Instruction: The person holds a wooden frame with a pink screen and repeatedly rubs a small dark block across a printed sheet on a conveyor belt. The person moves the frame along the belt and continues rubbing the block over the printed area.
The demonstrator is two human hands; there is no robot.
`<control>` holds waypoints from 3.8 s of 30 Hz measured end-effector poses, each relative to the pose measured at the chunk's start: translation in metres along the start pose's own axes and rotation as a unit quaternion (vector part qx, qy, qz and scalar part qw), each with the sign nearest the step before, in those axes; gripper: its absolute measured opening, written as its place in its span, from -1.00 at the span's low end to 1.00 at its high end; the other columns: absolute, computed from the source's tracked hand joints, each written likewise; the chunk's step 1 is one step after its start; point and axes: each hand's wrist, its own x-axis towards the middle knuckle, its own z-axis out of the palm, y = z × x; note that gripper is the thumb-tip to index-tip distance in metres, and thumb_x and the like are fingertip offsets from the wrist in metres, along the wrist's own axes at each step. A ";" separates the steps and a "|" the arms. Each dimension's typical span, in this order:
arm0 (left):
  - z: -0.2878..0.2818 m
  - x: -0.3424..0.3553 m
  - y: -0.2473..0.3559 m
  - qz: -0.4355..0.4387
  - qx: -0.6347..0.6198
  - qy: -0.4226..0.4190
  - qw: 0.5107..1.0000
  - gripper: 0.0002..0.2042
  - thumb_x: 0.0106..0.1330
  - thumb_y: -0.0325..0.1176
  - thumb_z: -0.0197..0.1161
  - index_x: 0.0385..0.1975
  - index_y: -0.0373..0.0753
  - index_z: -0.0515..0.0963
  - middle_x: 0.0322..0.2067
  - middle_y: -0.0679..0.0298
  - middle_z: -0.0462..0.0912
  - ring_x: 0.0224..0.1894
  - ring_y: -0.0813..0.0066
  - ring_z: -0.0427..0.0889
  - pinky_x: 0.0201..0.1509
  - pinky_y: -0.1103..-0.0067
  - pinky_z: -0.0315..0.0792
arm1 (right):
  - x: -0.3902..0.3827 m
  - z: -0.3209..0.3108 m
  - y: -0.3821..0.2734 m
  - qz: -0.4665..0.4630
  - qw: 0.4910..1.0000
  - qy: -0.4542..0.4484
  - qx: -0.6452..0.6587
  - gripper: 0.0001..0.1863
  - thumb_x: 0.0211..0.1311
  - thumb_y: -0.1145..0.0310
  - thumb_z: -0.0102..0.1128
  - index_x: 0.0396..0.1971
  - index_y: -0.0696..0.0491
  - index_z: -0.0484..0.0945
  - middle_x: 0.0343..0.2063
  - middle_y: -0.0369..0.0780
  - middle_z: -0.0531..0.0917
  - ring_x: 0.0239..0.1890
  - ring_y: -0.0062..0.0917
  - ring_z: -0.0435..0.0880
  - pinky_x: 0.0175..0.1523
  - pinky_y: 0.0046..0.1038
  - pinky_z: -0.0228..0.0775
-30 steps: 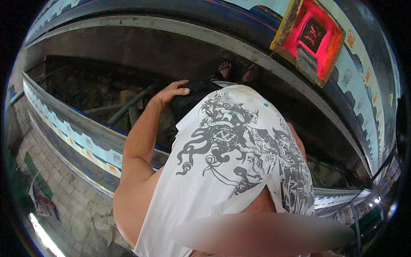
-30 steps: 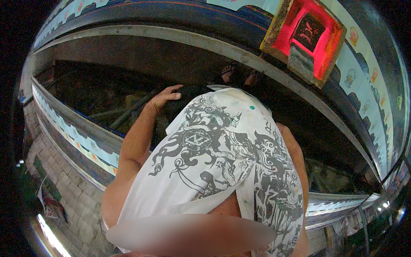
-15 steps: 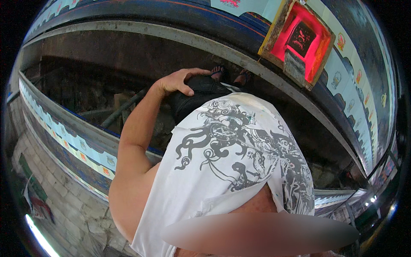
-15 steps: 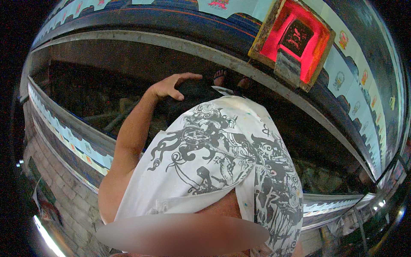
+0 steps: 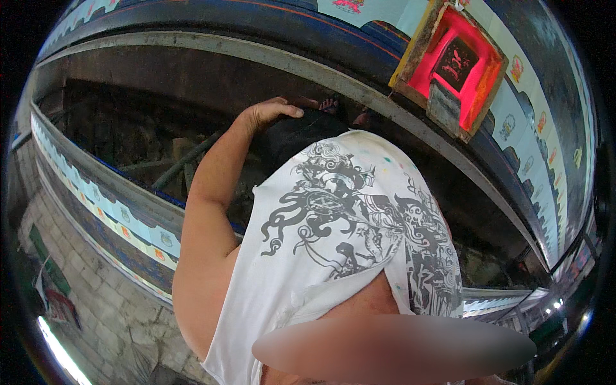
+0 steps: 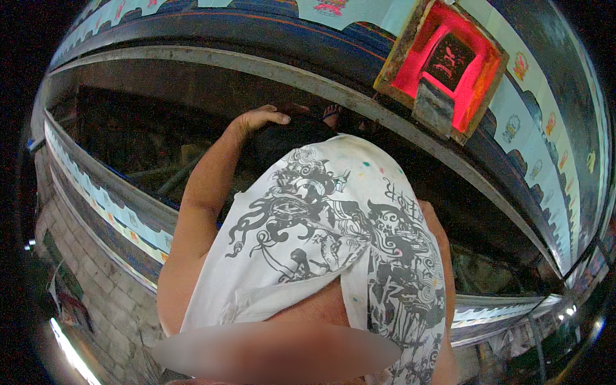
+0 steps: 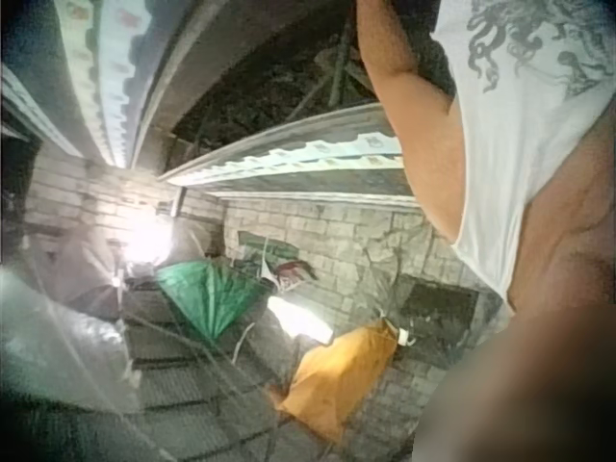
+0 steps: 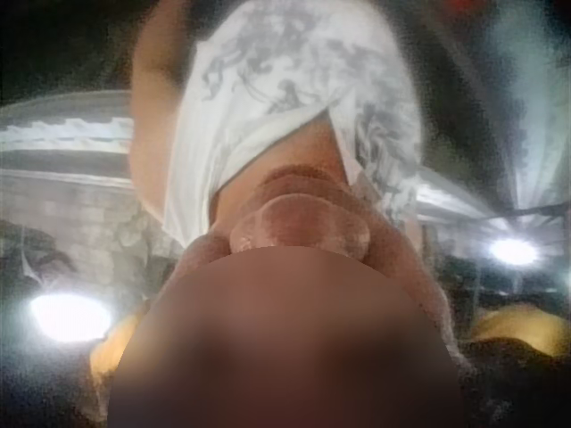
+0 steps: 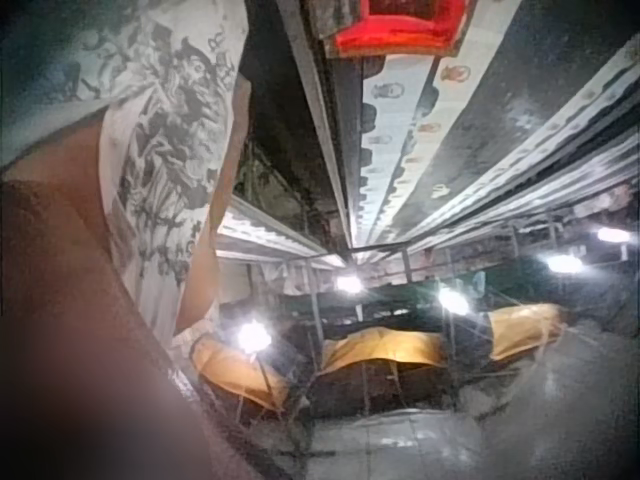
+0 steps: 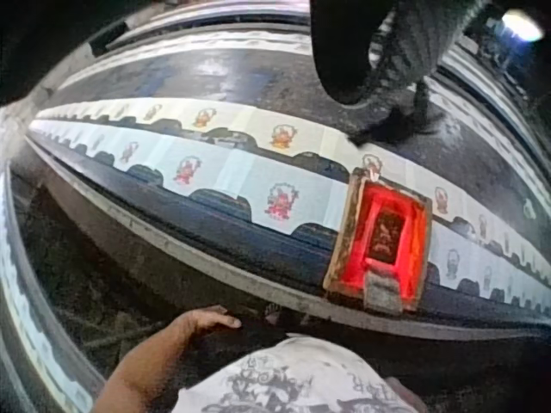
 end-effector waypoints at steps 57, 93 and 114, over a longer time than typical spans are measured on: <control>0.015 -0.021 -0.090 0.015 0.049 0.210 0.976 -0.33 0.59 0.11 0.39 0.56 -0.17 0.58 0.43 0.06 0.68 0.49 0.10 0.59 0.59 0.27 0.41 | 0.066 0.005 0.022 0.034 0.996 -0.042 0.068 -0.70 0.44 0.32 0.47 -0.01 0.24 0.80 -0.22 -0.02 0.87 -0.21 -0.46 0.83 -0.11 -0.27 0.65; 0.058 -0.017 -0.093 0.072 -0.033 0.328 0.941 -0.48 0.60 -0.16 0.45 0.45 -0.25 0.66 0.29 0.09 0.78 0.31 0.22 0.74 0.50 0.33 0.51 | 0.119 -0.028 0.035 -0.011 0.995 -0.045 -0.088 -0.52 0.43 0.38 0.54 0.29 0.21 0.74 0.08 -0.02 0.87 0.06 -0.34 0.86 0.19 -0.27 0.71; 0.086 -0.016 -0.061 0.253 0.035 0.450 0.856 -0.80 0.63 -0.48 0.38 0.13 -0.34 0.78 -0.24 0.37 0.81 -0.20 0.67 0.72 -0.06 0.59 0.62 | 0.204 0.006 -0.070 -0.312 0.880 -0.143 -0.328 -0.69 0.59 0.35 0.35 0.16 0.20 0.76 0.01 -0.02 0.80 0.06 -0.10 0.81 0.20 -0.21 0.63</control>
